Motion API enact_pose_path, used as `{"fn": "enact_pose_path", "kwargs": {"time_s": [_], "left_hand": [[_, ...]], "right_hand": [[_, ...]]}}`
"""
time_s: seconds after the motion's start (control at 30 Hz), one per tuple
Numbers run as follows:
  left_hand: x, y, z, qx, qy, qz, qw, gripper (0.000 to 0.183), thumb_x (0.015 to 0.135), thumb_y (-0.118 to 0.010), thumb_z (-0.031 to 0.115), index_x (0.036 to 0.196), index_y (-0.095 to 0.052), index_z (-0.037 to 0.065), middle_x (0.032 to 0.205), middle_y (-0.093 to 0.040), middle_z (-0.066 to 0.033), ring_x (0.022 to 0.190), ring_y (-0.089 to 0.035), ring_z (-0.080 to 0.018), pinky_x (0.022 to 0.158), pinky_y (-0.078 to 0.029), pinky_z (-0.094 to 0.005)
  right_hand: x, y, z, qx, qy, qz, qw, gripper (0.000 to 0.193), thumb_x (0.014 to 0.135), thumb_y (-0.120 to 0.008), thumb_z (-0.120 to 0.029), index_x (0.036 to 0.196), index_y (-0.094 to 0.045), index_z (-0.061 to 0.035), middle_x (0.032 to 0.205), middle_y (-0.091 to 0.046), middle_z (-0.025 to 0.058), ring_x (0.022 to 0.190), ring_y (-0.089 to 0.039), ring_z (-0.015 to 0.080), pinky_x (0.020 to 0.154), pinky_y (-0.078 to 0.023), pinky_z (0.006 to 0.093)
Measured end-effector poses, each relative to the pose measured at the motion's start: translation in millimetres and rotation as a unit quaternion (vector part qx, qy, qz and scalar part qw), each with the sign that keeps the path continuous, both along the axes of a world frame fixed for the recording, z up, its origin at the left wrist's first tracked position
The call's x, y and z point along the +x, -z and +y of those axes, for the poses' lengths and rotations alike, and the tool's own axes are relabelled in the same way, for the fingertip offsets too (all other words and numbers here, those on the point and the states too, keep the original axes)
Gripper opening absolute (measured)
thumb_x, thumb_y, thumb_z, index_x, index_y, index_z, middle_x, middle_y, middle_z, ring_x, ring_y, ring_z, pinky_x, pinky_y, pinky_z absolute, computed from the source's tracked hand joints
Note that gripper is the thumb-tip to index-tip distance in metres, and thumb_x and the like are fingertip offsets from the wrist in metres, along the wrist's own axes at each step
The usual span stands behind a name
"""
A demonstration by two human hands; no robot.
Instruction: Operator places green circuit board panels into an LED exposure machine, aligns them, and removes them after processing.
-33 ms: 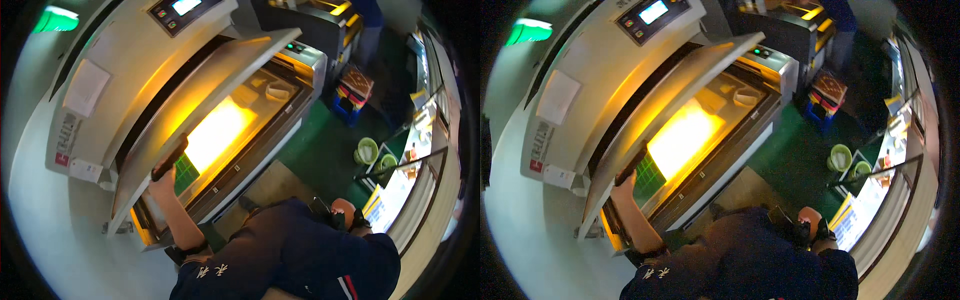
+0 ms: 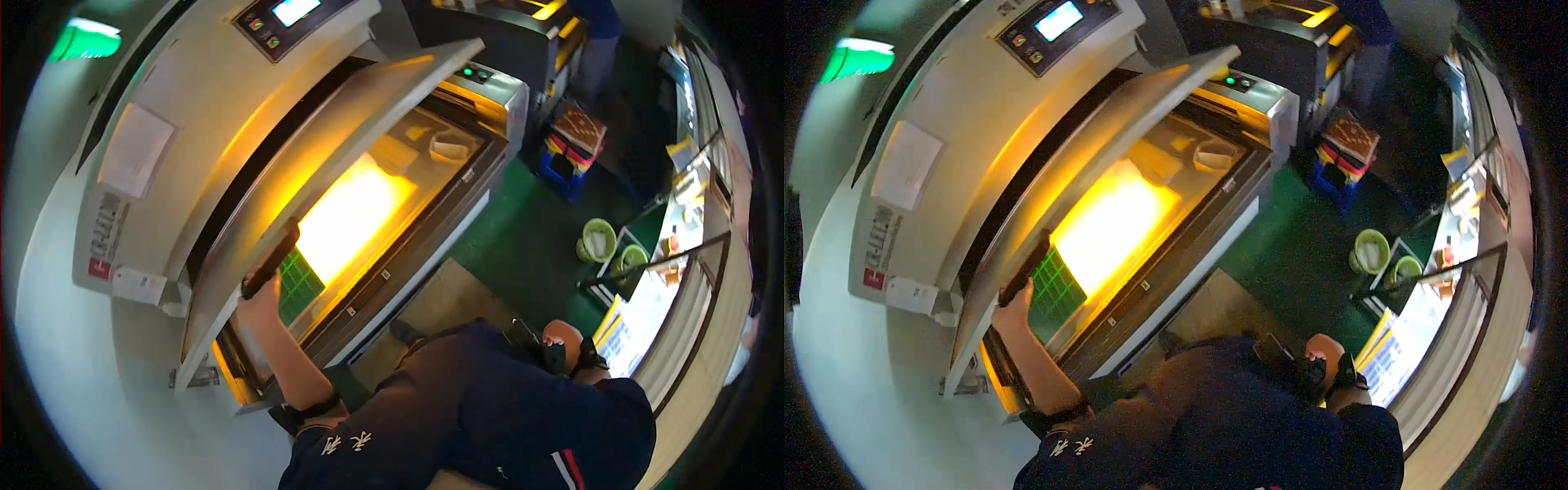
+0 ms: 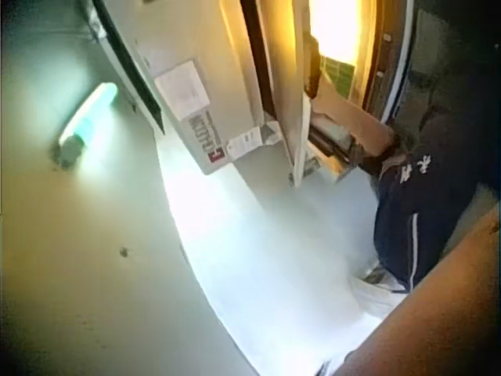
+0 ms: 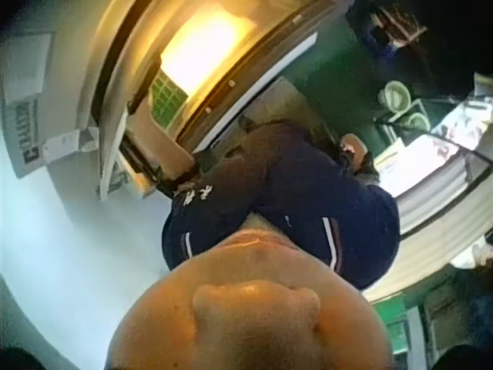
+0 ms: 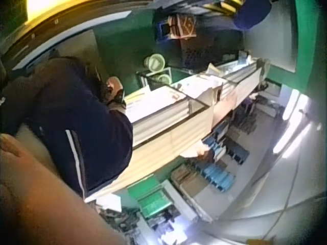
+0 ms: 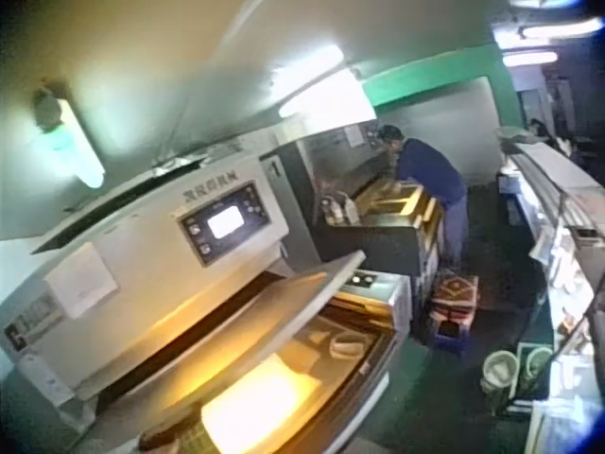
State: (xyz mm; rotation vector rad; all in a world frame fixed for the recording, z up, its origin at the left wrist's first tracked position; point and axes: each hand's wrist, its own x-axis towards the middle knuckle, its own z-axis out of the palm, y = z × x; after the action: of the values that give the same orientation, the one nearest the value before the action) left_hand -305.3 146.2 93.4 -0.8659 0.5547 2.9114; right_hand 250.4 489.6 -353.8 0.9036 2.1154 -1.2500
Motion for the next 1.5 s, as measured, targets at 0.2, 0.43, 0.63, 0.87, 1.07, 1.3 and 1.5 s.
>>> {"fn": "enact_pose_path", "kwargs": {"time_s": [0.2, 0.43, 0.63, 0.87, 1.07, 1.3, 1.5], "left_hand": [[-34.3, -39.9, -12.9, -0.002, 0.033, 0.055, 0.998, 0.032, 0.101, -0.036, 0.03, 0.088, -0.055, 0.006, 0.084, -0.051, -0.01, 0.09, -0.052, -0.0296, 0.088, -0.038, -0.0548], [-67.2, -64.2, -25.5, 0.097, 0.074, 0.114, 0.986, 0.029, 0.1, -0.031, 0.018, 0.101, -0.05, -0.003, 0.092, -0.048, -0.0126, 0.097, -0.05, -0.0268, 0.092, -0.036, -0.0505], [-54.6, -98.8, -5.8, 0.053, 0.053, 0.184, 0.98, 0.026, 0.102, -0.028, 0.025, 0.108, -0.039, 0.003, 0.113, -0.045, -0.0131, 0.11, -0.047, -0.0301, 0.103, -0.032, -0.0558], [-74.4, -110.6, -9.6, -0.011, 0.098, 0.309, 0.946, 0.033, 0.101, -0.032, 0.04, 0.112, -0.039, 0.009, 0.116, -0.052, -0.0137, 0.112, -0.049, -0.0312, 0.103, -0.03, -0.0585], [-70.7, -115.8, -20.1, -0.01, 0.154, 0.35, 0.924, 0.041, 0.1, -0.037, 0.042, 0.122, -0.053, 0.011, 0.117, -0.059, -0.0143, 0.114, -0.051, -0.0278, 0.105, -0.03, -0.0599], [-57.2, -98.1, -29.7, -0.059, 0.194, 0.364, 0.909, 0.038, 0.093, -0.05, 0.041, 0.11, -0.059, 0.009, 0.114, -0.061, -0.0118, 0.115, -0.051, -0.0258, 0.103, -0.034, -0.0526], [-77.5, -29.4, -75.5, -0.334, 0.223, 0.491, 0.773, 0.04, 0.096, -0.054, 0.031, 0.127, -0.055, 0.006, 0.104, -0.065, -0.0103, 0.081, -0.064, -0.02, 0.076, -0.052, -0.0351]], "right_hand": [[6.1, -14.2, -20.5, -0.001, 0.032, -0.02, 0.999, 0.011, 0.079, -0.06, -0.015, 0.077, -0.065, -0.006, 0.072, -0.063, 0.0083, 0.066, -0.057, 0.0186, 0.06, -0.041, 0.0338], [9.2, -8.4, -28.5, -0.005, 0.046, -0.011, 0.999, 0.01, 0.078, -0.059, -0.014, 0.074, -0.064, -0.0059, 0.068, -0.062, 0.0075, 0.062, -0.055, 0.0177, 0.056, -0.04, 0.0335], [-2.3, -15.8, -10.0, -0.003, 0.023, -0.017, 1.0, 0.01, 0.078, -0.058, -0.012, 0.072, -0.063, -0.0059, 0.066, -0.06, 0.0068, 0.059, -0.054, 0.017, 0.052, -0.038, 0.0333], [-35.3, -15.9, 19.3, -0.005, -0.017, -0.028, 0.999, 0.011, 0.077, -0.057, -0.011, 0.069, -0.062, -0.0058, 0.062, -0.059, 0.0061, 0.055, -0.052, 0.0161, 0.048, -0.037, 0.033], [-82.8, -17.9, 32.3, -0.016, -0.081, -0.027, 0.996, 0.011, 0.077, -0.056, -0.01, 0.067, -0.061, -0.0057, 0.06, -0.057, 0.0054, 0.051, -0.05, 0.0153, 0.044, -0.036, 0.0328], [-200.4, -44.3, 33.9, -0.056, -0.151, 0.007, 0.987, 0.013, 0.076, -0.056, -0.009, 0.064, -0.059, -0.0056, 0.056, -0.056, 0.0046, 0.047, -0.048, 0.0145, 0.04, -0.034, 0.0326], [-386.9, -155.3, -31.6, -0.116, -0.057, 0.059, 0.99, 0.021, 0.086, -0.047, -0.014, 0.086, -0.066, -0.0028, 0.071, -0.063, 0.0109, 0.061, -0.057, 0.0164, 0.054, -0.044, 0.0301]]}}
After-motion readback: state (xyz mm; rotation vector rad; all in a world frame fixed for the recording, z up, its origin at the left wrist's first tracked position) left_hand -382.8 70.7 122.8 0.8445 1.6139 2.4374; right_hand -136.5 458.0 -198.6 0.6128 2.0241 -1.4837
